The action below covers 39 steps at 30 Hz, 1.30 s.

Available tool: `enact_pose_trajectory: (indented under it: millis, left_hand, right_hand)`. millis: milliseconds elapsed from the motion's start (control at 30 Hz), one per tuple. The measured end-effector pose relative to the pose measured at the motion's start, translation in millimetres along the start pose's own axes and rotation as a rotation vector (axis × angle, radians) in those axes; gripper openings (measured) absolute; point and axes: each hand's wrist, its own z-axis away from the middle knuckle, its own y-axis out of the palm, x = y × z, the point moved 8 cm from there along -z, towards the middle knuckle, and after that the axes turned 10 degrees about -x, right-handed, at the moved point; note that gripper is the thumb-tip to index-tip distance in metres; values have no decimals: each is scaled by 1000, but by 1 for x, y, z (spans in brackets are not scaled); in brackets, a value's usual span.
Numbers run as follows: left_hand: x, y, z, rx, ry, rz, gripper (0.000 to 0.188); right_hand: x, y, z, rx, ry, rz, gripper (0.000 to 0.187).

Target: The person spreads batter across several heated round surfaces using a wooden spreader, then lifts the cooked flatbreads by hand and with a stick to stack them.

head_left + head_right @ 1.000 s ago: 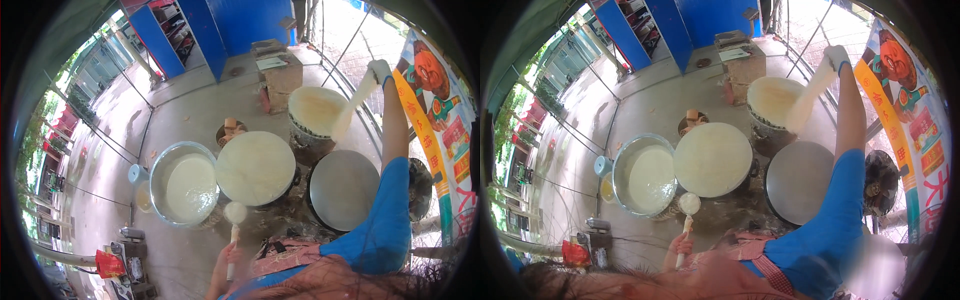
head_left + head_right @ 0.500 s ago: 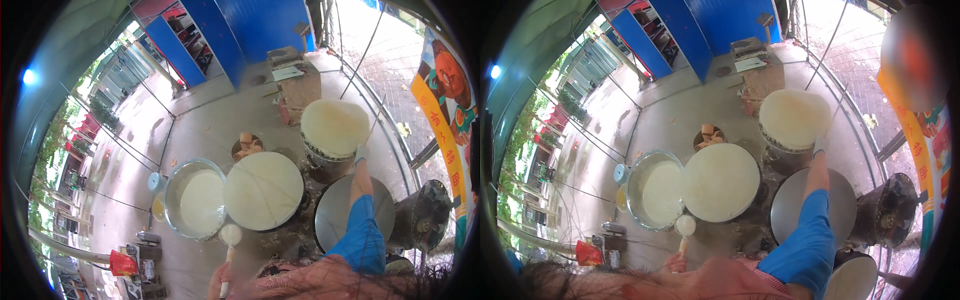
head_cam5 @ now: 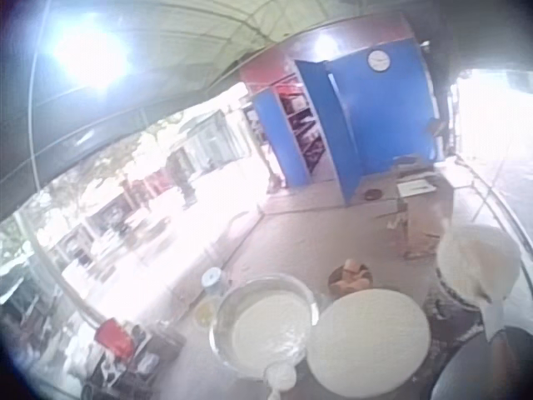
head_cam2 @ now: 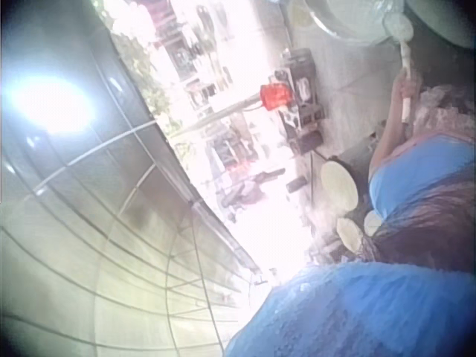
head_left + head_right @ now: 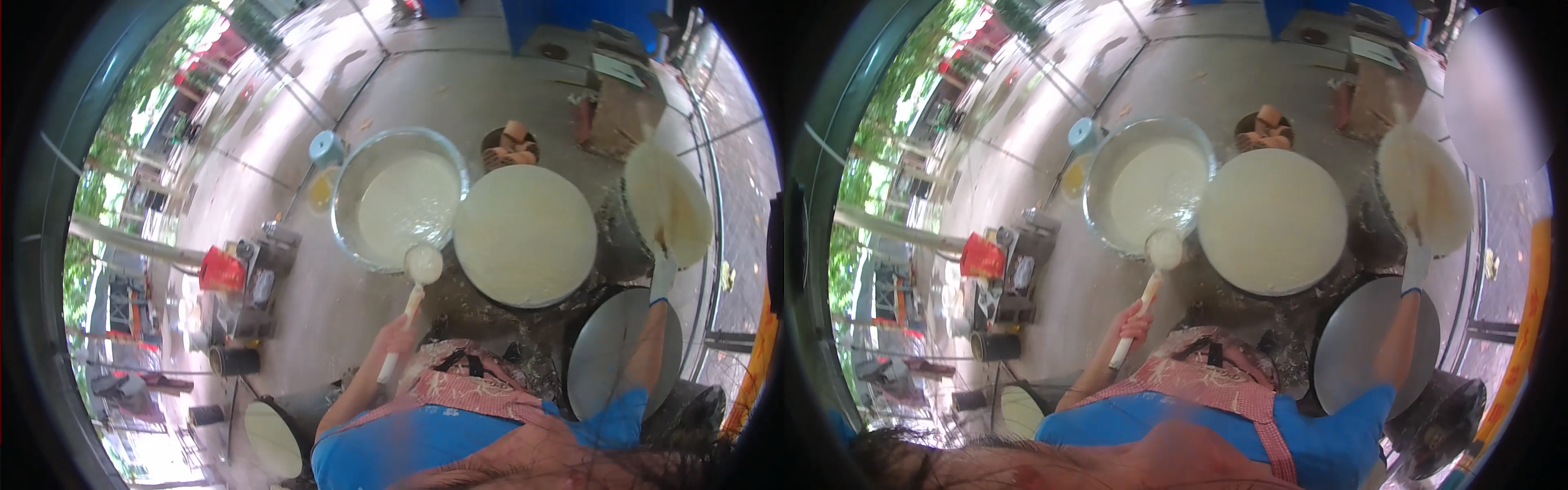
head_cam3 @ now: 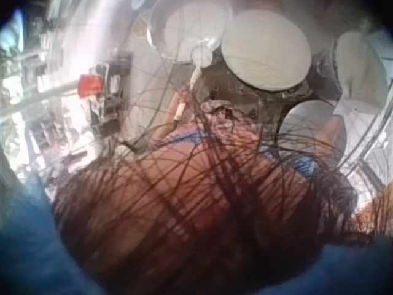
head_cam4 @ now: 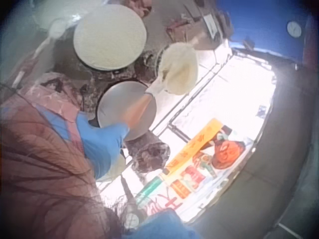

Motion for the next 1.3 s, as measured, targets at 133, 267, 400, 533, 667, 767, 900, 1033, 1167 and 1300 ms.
enact_pose_trajectory:
  millis: [133,267,400,533,667,767,900,1033,1167,1300]
  left_hand:
    - [-88,14,3,223,52,-182,42]
    - [-227,23,-18,130,367,-670,45]
    - [-339,38,-91,29,279,-997,41]
    - [-409,11,-122,-190,174,-993,36]
    - [-406,5,-148,-242,46,-946,31]
    - [-398,9,-139,-263,40,-878,27]
    - [-386,56,-77,-263,79,-741,23]
    - [-345,173,50,-91,223,-832,18]
    - [-284,277,210,53,597,-1215,39]
    - [-253,344,296,291,1108,-1539,46]
  right_hand:
    - [72,134,68,484,-115,143,36]
    - [256,257,200,969,-73,522,39]
    - [267,379,321,864,-668,686,46]
    - [341,441,420,1222,-658,942,32]
    - [261,386,435,1130,-281,1032,41]
    - [248,356,490,1085,-293,901,43]
    - [295,301,514,918,-82,753,40]
    - [367,290,491,542,-418,451,31]
    - [442,294,437,273,-637,163,32]
    - [500,270,389,123,-507,-270,32]
